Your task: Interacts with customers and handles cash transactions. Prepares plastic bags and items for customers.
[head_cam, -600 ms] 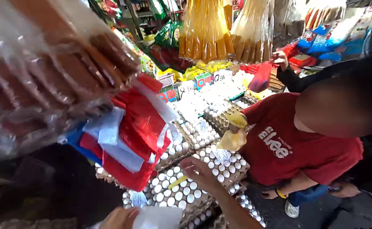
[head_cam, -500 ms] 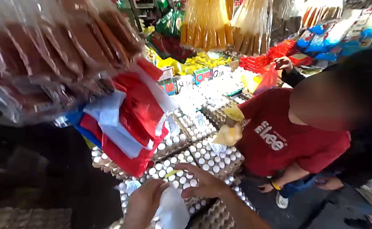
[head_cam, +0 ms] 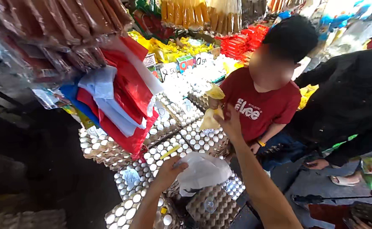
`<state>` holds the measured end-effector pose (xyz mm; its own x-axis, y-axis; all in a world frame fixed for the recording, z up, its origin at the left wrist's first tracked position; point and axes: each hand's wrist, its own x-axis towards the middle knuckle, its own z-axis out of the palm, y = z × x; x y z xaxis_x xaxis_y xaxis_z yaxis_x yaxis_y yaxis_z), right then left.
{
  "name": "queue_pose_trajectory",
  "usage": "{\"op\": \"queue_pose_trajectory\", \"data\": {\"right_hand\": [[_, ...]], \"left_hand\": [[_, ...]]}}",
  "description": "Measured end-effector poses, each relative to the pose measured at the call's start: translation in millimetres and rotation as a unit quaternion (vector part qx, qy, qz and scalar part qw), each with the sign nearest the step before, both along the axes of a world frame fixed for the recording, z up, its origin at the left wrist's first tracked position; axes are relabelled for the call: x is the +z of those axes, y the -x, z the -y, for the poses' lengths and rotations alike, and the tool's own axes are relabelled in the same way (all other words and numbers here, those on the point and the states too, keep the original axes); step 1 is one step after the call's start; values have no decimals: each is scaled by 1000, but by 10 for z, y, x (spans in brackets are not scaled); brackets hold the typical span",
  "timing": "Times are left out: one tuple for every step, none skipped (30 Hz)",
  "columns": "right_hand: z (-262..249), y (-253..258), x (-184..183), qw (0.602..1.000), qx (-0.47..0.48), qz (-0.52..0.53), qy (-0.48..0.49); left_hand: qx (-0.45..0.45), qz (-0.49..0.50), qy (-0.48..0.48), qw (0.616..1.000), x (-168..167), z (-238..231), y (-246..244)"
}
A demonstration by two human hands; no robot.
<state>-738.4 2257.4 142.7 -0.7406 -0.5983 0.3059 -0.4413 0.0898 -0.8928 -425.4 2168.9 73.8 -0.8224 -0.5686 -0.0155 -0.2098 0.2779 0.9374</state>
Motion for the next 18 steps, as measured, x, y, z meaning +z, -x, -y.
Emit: {"op": "queue_pose_trajectory", "data": {"right_hand": [[217,145,27,1000,-20,-19,-5],[447,280,52,999,-31,-26,-10],[666,396,68,999,-43,-29,-11],[863,513,60,997,-60,-37,-16],[1019,622,65,996,-72,-39,-36],[1126,701,90,994,-87,-40,-57],[1192,736,145,990,-104,-40,-81],[1226,736,196,986,-116,-37,-110],[1244,723,204,983,-126,-32,-130],[1235,703,170,981,-134,-23,-137],[1187,667,132,982,-131,-8,-132],[1123,629,107,984,-123,5,-131],[1069,616,123,984,-120,4,-134],[1010,610,151,980,-122,-22,-156],[942,603,204,972,-127,-61,-187],[877,587,270,957,-138,-112,-229],[823,563,346,938,-154,-160,-267],[770,532,431,919,-166,-200,-296]], "left_hand": [[10,1,-23,1000,-4,-30,-81],[17,1,-37,999,2,-59,-166],[26,0,-45,999,1,-90,-259],[37,1,-45,998,-4,-121,-360],[51,1,-46,998,-12,-151,-462],[68,-1,-45,997,-23,-177,-563],[86,-1,-41,995,-37,-193,-668],[108,-4,-40,993,-63,-196,-781],[132,-11,-42,990,-101,-191,-905],[158,-20,-44,986,-150,-187,-1028],[184,-36,-48,981,-192,-187,-1142],[206,-55,-49,976,-226,-188,-1254],[221,-66,-48,972,-257,-182,-1377],[230,-70,-47,969,-268,-179,-1505],[239,-69,-47,967,-271,-182,-1633],[252,-65,-49,964,-278,-188,-1756],[267,-55,-54,960,-274,-193,-1868],[286,-46,-59,955,-249,-196,-1957]]}}
